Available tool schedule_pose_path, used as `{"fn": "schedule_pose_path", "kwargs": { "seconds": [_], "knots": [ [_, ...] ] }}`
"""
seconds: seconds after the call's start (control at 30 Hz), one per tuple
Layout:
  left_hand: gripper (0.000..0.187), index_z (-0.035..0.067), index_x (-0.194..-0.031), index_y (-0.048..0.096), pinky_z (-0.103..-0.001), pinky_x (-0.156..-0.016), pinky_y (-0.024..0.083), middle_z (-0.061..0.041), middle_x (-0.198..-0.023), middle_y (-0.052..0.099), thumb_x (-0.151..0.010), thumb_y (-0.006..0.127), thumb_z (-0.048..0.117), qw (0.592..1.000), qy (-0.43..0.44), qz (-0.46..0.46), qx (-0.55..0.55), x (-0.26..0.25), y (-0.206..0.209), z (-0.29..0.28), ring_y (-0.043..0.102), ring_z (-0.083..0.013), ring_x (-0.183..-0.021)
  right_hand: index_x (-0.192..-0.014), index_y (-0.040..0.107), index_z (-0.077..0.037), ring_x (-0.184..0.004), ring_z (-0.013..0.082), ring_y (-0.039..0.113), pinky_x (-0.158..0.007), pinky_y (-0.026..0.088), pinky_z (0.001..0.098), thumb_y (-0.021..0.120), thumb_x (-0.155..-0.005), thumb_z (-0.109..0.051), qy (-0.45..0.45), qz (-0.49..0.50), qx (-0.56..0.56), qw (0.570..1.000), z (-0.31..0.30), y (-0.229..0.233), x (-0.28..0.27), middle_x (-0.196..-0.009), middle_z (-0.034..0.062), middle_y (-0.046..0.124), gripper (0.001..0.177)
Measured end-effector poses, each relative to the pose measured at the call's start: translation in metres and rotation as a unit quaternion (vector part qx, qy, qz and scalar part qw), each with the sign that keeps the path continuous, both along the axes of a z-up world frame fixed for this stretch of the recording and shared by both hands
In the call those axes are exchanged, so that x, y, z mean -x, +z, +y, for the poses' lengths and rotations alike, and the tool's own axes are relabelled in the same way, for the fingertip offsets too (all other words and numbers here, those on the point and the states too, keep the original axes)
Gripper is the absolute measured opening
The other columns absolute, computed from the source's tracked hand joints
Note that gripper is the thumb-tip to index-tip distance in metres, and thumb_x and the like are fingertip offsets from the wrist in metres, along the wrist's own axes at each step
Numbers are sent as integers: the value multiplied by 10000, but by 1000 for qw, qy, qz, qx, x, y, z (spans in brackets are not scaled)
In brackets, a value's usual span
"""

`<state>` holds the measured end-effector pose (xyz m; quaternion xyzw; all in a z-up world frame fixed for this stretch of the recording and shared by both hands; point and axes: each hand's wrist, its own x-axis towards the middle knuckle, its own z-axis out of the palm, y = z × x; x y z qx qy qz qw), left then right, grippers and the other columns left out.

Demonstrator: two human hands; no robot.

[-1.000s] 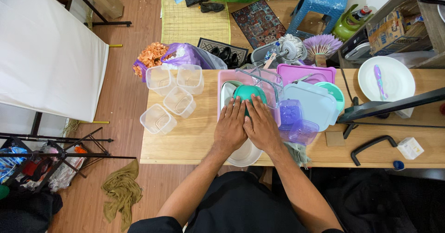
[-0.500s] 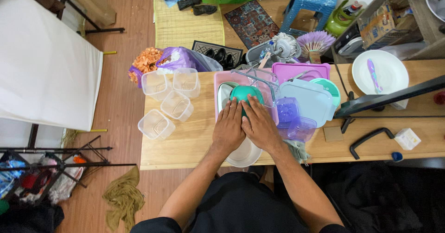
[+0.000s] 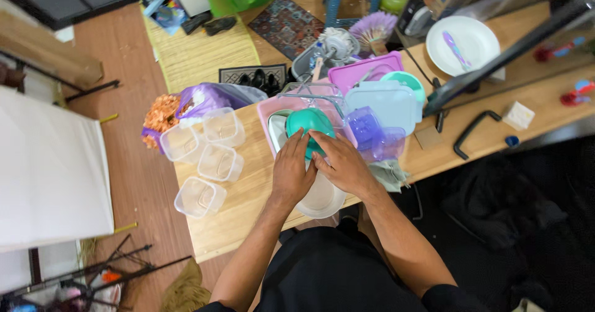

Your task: The person opens and closes several plastic containers on a wooden table, wiping them with a cloth and stacking them with their lids. The person handles multiple containers one at a time, wiping each before placing it aside.

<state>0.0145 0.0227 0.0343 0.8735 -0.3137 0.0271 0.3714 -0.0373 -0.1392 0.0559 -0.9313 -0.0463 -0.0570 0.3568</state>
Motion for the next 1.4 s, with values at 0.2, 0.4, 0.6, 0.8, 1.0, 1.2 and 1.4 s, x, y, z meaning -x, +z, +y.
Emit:
{"fn": "schedule_pose_path", "kwargs": {
  "seconds": [0.2,0.4,0.6,0.8,1.0,1.2,1.4],
  "knots": [
    [560,-20,-1384,541,-511,-1107,423,-235,-1413,578,-864,709,103,994,-105,-4,30,1,14,2,523,-407,-1362,-1467,525,-78,-1287,370,567,-1100,412,474,632,-986,-248,-105,-58,-38,992,13,3,31,-1414,174,617,522],
    [501,-3,-1324,599,-509,-1097,436,-223,-1377,620,-863,726,143,981,-190,-16,31,6,16,-1,548,-400,-1329,-1432,564,-77,-1279,340,590,-1086,444,437,653,-974,-241,-217,-89,-69,970,27,0,64,-1368,159,644,495],
    [423,11,-1260,643,-505,-1025,459,-196,-1302,652,-911,727,235,971,-239,7,16,9,23,-12,597,-382,-1247,-1370,597,-49,-1261,332,627,-1058,474,414,667,-966,-200,-327,-58,-110,937,27,4,89,-1348,165,663,437],
    [405,-2,-1236,639,-485,-988,492,-175,-1230,679,-921,720,238,958,-287,4,27,6,22,-25,626,-375,-1180,-1340,623,-50,-1210,325,674,-1017,518,376,686,-942,-170,-384,-75,-89,916,18,-14,105,-1322,170,678,420],
    [420,-1,-1231,640,-491,-957,494,-184,-1211,678,-906,724,252,962,-274,12,16,7,20,-35,635,-378,-1136,-1321,650,-68,-1335,351,559,-1098,444,442,724,-895,-206,-411,-6,-31,911,-3,-48,111,-1394,161,636,454],
    [467,3,-1269,632,-502,-988,462,-186,-1249,667,-901,728,273,972,-234,0,18,5,22,-33,591,-384,-1231,-1324,619,-126,-1366,432,423,-1057,431,508,841,-711,-272,-427,111,118,890,-18,-75,99,-1487,247,433,668],
    [444,27,-1259,650,-493,-1010,469,-170,-1273,674,-897,715,276,983,-176,46,19,7,20,-24,609,-355,-1219,-1271,623,-127,-1237,416,555,-963,511,488,821,-788,-189,-423,107,125,891,-33,-114,93,-1348,222,546,525]
  ]
}}
